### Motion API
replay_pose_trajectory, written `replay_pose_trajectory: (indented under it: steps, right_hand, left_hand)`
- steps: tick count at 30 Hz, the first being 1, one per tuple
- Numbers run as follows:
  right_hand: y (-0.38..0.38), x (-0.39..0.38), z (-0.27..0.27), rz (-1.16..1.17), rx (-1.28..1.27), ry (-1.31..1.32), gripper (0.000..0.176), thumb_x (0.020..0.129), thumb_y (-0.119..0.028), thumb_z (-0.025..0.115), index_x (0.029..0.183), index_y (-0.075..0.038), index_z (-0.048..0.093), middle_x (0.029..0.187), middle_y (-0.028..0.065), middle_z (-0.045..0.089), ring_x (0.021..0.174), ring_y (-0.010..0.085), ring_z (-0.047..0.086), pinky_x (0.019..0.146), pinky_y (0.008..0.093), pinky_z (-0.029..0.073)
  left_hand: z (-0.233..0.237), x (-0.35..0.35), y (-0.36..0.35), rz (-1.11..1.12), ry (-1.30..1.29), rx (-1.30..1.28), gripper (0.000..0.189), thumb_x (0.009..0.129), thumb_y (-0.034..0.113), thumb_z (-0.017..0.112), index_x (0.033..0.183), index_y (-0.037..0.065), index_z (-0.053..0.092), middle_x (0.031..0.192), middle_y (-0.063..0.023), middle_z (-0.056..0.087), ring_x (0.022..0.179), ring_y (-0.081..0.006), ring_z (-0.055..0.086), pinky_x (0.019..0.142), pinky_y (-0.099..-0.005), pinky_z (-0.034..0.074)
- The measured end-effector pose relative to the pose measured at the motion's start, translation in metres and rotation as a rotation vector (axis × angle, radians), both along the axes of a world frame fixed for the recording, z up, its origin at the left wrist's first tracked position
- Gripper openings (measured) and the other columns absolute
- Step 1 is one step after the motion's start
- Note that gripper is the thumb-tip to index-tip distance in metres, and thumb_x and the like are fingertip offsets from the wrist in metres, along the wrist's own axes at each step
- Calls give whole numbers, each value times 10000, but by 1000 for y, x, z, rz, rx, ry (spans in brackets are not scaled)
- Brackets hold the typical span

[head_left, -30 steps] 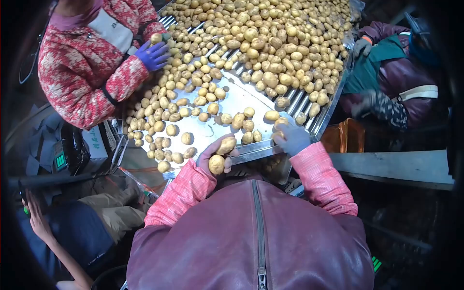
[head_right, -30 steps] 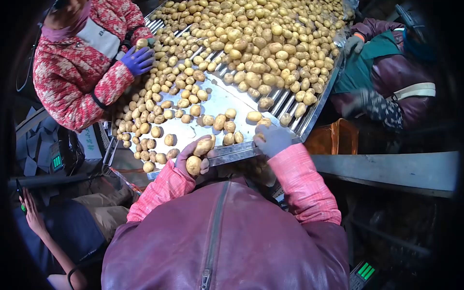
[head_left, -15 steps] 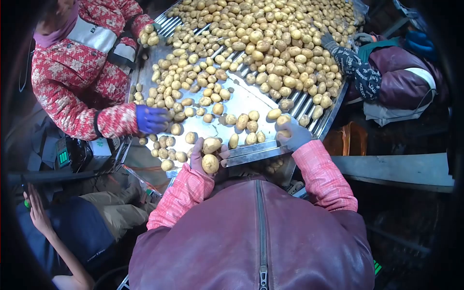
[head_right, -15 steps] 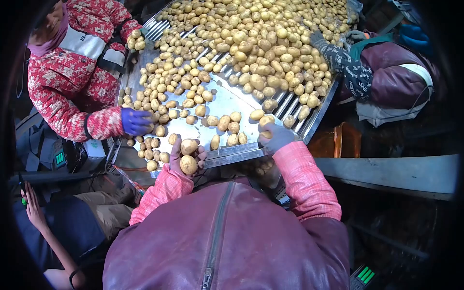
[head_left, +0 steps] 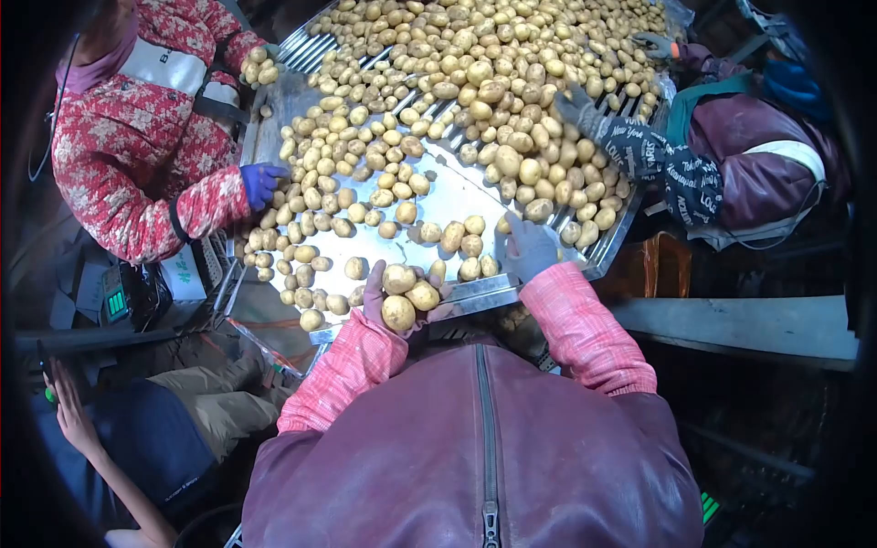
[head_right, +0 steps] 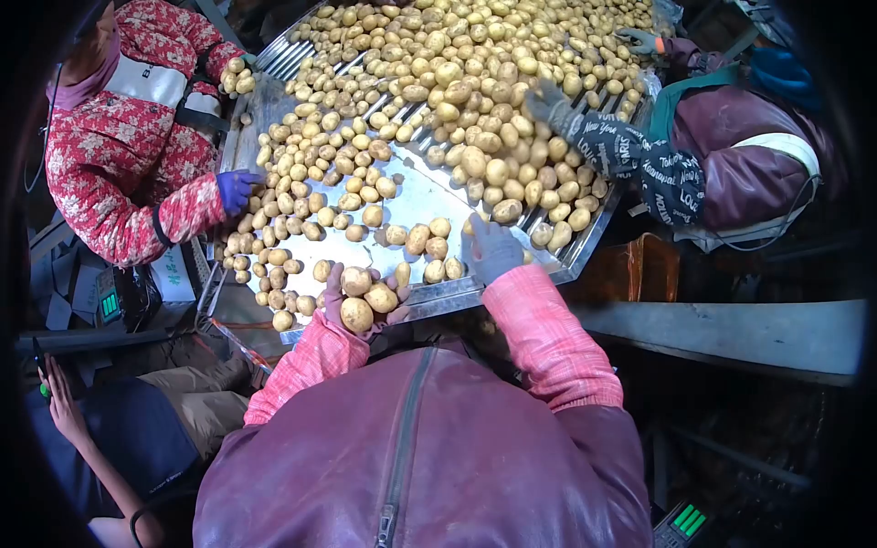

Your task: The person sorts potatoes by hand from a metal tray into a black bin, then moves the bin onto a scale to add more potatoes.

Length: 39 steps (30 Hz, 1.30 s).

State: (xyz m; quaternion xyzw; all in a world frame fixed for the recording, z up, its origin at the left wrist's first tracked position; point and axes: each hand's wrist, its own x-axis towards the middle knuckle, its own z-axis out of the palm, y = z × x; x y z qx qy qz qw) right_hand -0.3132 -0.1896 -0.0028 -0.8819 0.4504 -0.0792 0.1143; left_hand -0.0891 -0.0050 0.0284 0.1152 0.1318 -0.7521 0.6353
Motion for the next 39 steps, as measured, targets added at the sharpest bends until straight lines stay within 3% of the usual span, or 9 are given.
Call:
replay_pose_trajectory:
  steps: [9,13,15,17,22,30,33,35,39]
  right_hand:
    - [51,72,60,111,183,-626,273,836,-146,602,1099,-75,590,926,171,603,903,365,578,794,466,467]
    - [58,74,79,373,264,-689,338,851,-197,628,1160,-66,586,1027,168,626,975,351,598,846,435,474]
    - [34,49,65,177,52,-594,355,841,-220,636,1157,-63,591,973,167,619,934,349,596,825,443,475]
    - [12,21,75,79,-183,-106,418,814,-221,650,1193,-63,570,970,141,599,881,336,591,783,447,483]
    - [-8,-6,11,62,-180,283,480,749,-197,647,1200,-81,531,1002,105,575,906,312,590,765,470,479]
    - [5,70,6,200,-97,299,505,786,-240,659,1247,-131,485,996,112,579,876,283,617,722,463,491]
    - [-2,84,10,291,138,74,451,766,-190,677,1189,-125,536,971,108,608,828,238,622,655,404,501]
    - [-7,75,22,-49,1087,-672,376,768,-157,670,1127,-104,573,946,98,617,734,170,610,576,315,487]
    - [3,53,56,-248,1067,-943,280,799,-194,682,1056,-102,618,792,42,609,605,116,565,536,245,459]
  left_hand:
    - [-1,2,-5,-101,-40,-116,722,912,601,461,1384,56,424,1362,-239,483,1064,-460,595,923,-646,458]
    - [2,3,-9,92,294,226,758,892,608,476,1451,106,373,1385,-244,462,1081,-509,572,884,-668,462]
    - [-17,14,4,-78,113,-269,772,883,616,486,1445,97,377,1389,-266,445,1058,-527,573,838,-680,474]
    - [-18,21,11,-40,88,-208,761,885,616,484,1439,103,385,1384,-282,442,1018,-536,585,777,-672,496]
    - [-10,45,30,104,-106,-60,754,876,648,462,1431,139,403,1379,-243,460,965,-490,610,760,-585,520]
    - [-19,57,42,161,-102,-12,708,885,620,460,1407,142,442,1344,-229,495,934,-475,617,731,-573,522]
    - [-17,62,43,143,-137,20,727,900,609,433,1424,104,420,1316,-222,523,952,-487,613,793,-611,511]
    - [-19,62,43,158,-105,16,730,900,608,431,1424,100,417,1326,-220,515,957,-482,615,790,-614,513]
    - [-21,70,45,165,-119,12,740,897,614,432,1428,99,405,1330,-217,513,955,-472,620,771,-603,525]
